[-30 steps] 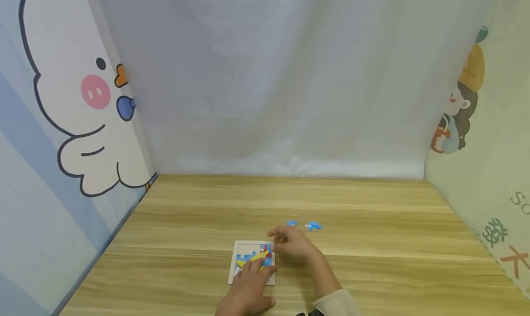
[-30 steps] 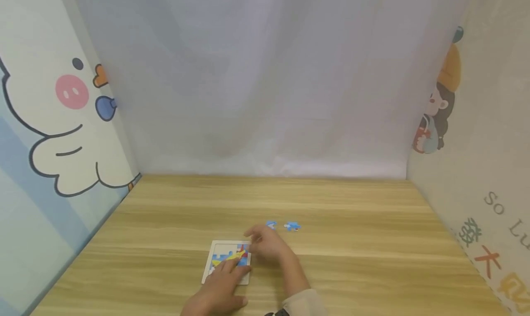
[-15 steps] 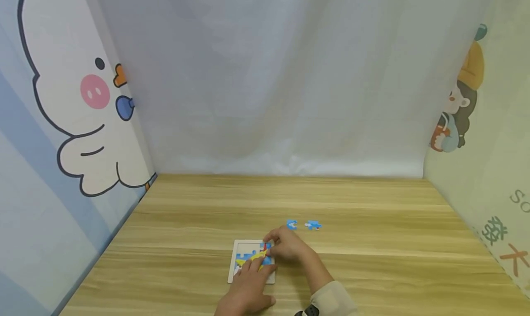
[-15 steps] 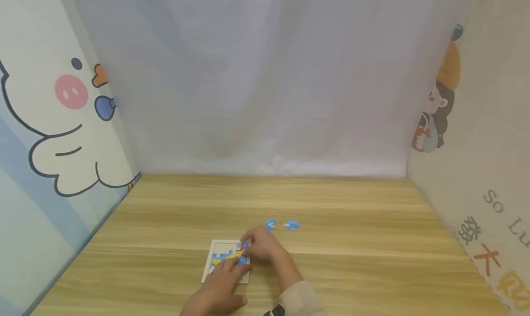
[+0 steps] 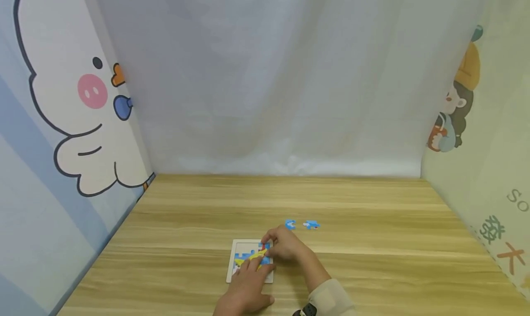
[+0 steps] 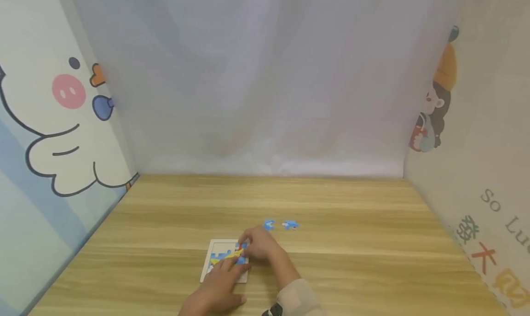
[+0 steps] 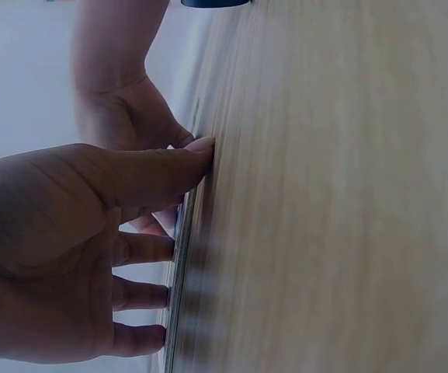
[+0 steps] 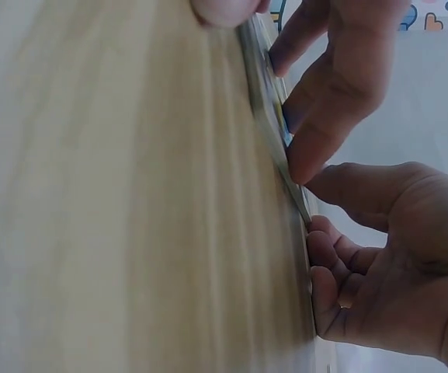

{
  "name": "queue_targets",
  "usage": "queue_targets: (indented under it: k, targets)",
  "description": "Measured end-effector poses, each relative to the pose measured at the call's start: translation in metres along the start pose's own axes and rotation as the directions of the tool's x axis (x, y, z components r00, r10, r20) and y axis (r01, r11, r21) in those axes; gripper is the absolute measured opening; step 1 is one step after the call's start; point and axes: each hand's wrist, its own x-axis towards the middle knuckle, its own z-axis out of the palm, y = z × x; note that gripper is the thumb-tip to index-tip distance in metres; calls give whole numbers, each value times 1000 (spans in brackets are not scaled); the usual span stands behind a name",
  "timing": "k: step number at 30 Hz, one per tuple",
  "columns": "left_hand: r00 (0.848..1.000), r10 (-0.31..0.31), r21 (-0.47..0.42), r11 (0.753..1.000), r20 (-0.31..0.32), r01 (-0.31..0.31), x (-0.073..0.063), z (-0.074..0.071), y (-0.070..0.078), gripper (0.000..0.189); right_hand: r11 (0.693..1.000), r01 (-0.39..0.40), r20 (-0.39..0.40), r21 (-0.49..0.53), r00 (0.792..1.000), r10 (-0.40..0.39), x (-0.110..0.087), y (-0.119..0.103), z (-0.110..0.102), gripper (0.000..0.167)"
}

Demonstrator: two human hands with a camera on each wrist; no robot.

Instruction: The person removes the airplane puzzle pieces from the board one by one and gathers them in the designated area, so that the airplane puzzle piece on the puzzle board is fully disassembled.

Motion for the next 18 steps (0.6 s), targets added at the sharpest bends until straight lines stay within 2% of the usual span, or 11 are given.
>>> queue_targets:
  k: [6, 18]
  targets:
    - [1000, -4, -12, 1000, 4, 4, 0, -2, 0, 63, 999, -10, 1, -45, 1000, 10, 1, -3, -1, 21]
    - [1000, -7, -31, 999, 13, 7, -1, -3, 1, 63, 999, -12, 8, -33, 1000, 13, 1, -4, 0, 22]
